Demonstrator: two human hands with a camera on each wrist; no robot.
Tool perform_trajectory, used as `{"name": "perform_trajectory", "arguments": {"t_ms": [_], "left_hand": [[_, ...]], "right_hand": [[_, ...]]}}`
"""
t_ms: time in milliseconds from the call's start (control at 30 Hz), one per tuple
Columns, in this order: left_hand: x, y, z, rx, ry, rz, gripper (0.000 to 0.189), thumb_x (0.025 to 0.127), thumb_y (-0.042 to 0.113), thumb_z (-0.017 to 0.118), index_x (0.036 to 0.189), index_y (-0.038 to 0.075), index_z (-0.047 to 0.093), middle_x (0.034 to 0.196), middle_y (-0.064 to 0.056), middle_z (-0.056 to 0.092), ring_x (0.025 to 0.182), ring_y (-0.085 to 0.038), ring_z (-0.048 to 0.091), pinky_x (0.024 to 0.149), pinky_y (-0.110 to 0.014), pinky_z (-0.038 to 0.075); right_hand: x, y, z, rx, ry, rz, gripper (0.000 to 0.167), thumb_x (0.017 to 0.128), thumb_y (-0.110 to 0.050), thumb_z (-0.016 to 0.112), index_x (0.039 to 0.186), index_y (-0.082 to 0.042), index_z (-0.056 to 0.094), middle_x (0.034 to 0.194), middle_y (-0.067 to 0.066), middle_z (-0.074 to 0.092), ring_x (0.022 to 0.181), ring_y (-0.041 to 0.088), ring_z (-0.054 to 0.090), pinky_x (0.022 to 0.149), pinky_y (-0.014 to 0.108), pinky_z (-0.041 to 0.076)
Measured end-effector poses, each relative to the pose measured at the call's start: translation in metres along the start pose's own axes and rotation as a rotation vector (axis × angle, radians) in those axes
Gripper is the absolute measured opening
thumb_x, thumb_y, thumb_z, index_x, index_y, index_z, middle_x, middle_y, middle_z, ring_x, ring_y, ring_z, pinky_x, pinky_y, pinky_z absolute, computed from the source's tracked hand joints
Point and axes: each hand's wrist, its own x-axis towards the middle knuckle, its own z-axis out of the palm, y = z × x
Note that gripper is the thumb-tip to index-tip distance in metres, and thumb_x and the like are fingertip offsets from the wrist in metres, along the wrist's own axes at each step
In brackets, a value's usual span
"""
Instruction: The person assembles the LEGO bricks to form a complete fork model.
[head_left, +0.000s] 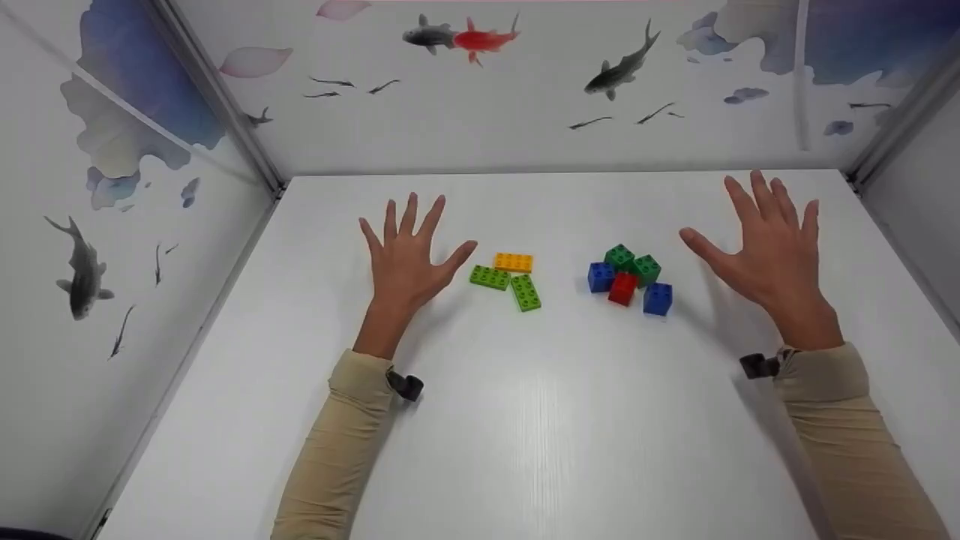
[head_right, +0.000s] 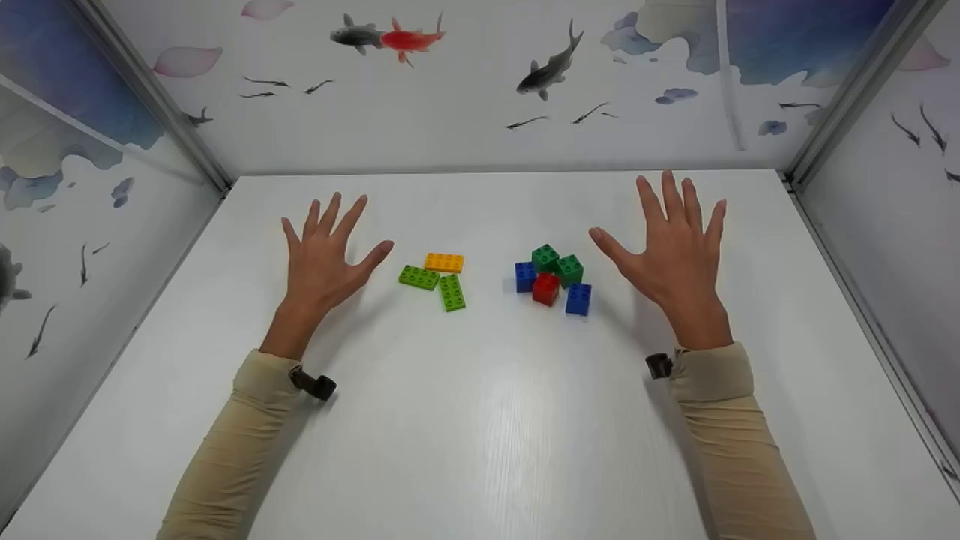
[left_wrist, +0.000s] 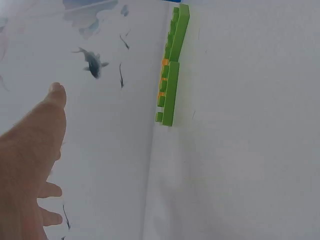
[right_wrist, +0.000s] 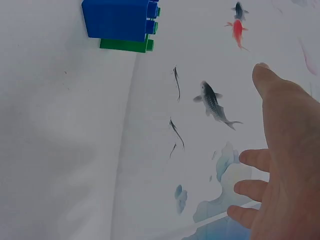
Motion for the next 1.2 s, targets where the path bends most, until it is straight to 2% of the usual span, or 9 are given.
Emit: {"name": "perform_trajectory", "arguments": {"t_ms": [100, 267, 433, 567, 700, 900, 1033, 1200], "left_hand": [[-0.001, 0.005, -0.001, -0.024, 0.028, 0.028, 0.088, 0.098, 0.084, 0.046, 0.17, 0.035, 0.036, 0.177, -0.011, 0.035, 0.166, -0.04, 0.027, 0.132, -0.077, 0.006], [-0.002, 0.017, -0.002, -0.077, 0.075, 0.092, 0.076, 0.104, 0.071, 0.052, 0.166, 0.026, 0.045, 0.172, -0.013, 0.044, 0.161, -0.037, 0.039, 0.135, -0.067, 0.018], [-0.003, 0.034, -0.005, -0.11, 0.089, 0.149, 0.069, 0.107, 0.06, 0.057, 0.164, 0.021, 0.048, 0.168, -0.011, 0.049, 0.157, -0.033, 0.045, 0.135, -0.057, 0.027], [-0.005, 0.051, -0.007, -0.172, 0.089, 0.21, 0.066, 0.107, 0.051, 0.063, 0.162, 0.018, 0.049, 0.165, -0.01, 0.053, 0.154, -0.029, 0.049, 0.133, -0.051, 0.034], [-0.006, 0.068, -0.006, -0.26, 0.073, 0.274, 0.063, 0.107, 0.044, 0.067, 0.16, 0.014, 0.052, 0.161, -0.009, 0.058, 0.15, -0.026, 0.054, 0.129, -0.045, 0.041], [-0.01, 0.089, -0.003, -0.354, 0.005, 0.308, 0.058, 0.107, 0.04, 0.068, 0.157, 0.013, 0.055, 0.155, -0.006, 0.062, 0.146, -0.024, 0.058, 0.124, -0.041, 0.047], [-0.012, 0.098, 0.003, -0.38, -0.041, 0.31, 0.058, 0.106, 0.041, 0.069, 0.156, 0.014, 0.056, 0.154, -0.006, 0.064, 0.145, -0.023, 0.06, 0.123, -0.041, 0.049], [-0.013, 0.107, 0.014, -0.405, -0.105, 0.315, 0.058, 0.106, 0.039, 0.07, 0.156, 0.013, 0.056, 0.153, -0.006, 0.064, 0.143, -0.022, 0.061, 0.121, -0.037, 0.051]], "right_hand": [[-0.001, -0.004, 0.0, 0.057, 0.074, -0.036, 0.094, 0.097, -0.07, 0.064, 0.169, -0.015, 0.038, 0.179, 0.019, 0.027, 0.167, 0.044, 0.021, 0.132, 0.075, 0.005], [-0.003, -0.014, 0.002, 0.127, 0.163, -0.078, 0.077, 0.098, -0.055, 0.071, 0.161, -0.014, 0.052, 0.172, 0.016, 0.043, 0.159, 0.042, 0.038, 0.124, 0.077, 0.03], [-0.006, -0.025, 0.001, 0.146, 0.198, -0.112, 0.063, 0.102, -0.046, 0.07, 0.155, -0.015, 0.058, 0.163, 0.015, 0.055, 0.15, 0.041, 0.05, 0.115, 0.073, 0.044], [-0.011, -0.031, 0.002, 0.151, 0.193, -0.136, 0.055, 0.103, -0.04, 0.07, 0.151, -0.014, 0.061, 0.155, 0.016, 0.061, 0.144, 0.041, 0.056, 0.105, 0.07, 0.053], [-0.018, -0.034, 0.004, 0.156, 0.155, -0.168, 0.047, 0.104, -0.035, 0.071, 0.145, -0.012, 0.067, 0.149, 0.017, 0.065, 0.139, 0.041, 0.06, 0.094, 0.068, 0.059], [-0.023, -0.035, 0.011, 0.147, 0.099, -0.224, 0.038, 0.103, -0.028, 0.075, 0.136, -0.012, 0.072, 0.135, 0.015, 0.072, 0.109, 0.037, 0.073, 0.08, 0.06, 0.063], [-0.024, -0.036, 0.012, 0.167, 0.016, -0.238, 0.033, 0.103, -0.025, 0.075, 0.131, -0.01, 0.073, 0.124, 0.015, 0.076, 0.106, 0.035, 0.074, 0.085, 0.059, 0.064], [-0.022, -0.034, 0.014, 0.203, -0.174, -0.185, 0.033, 0.102, -0.029, 0.077, 0.126, -0.007, 0.072, 0.119, 0.016, 0.077, 0.11, 0.036, 0.073, 0.093, 0.061, 0.063]]}}
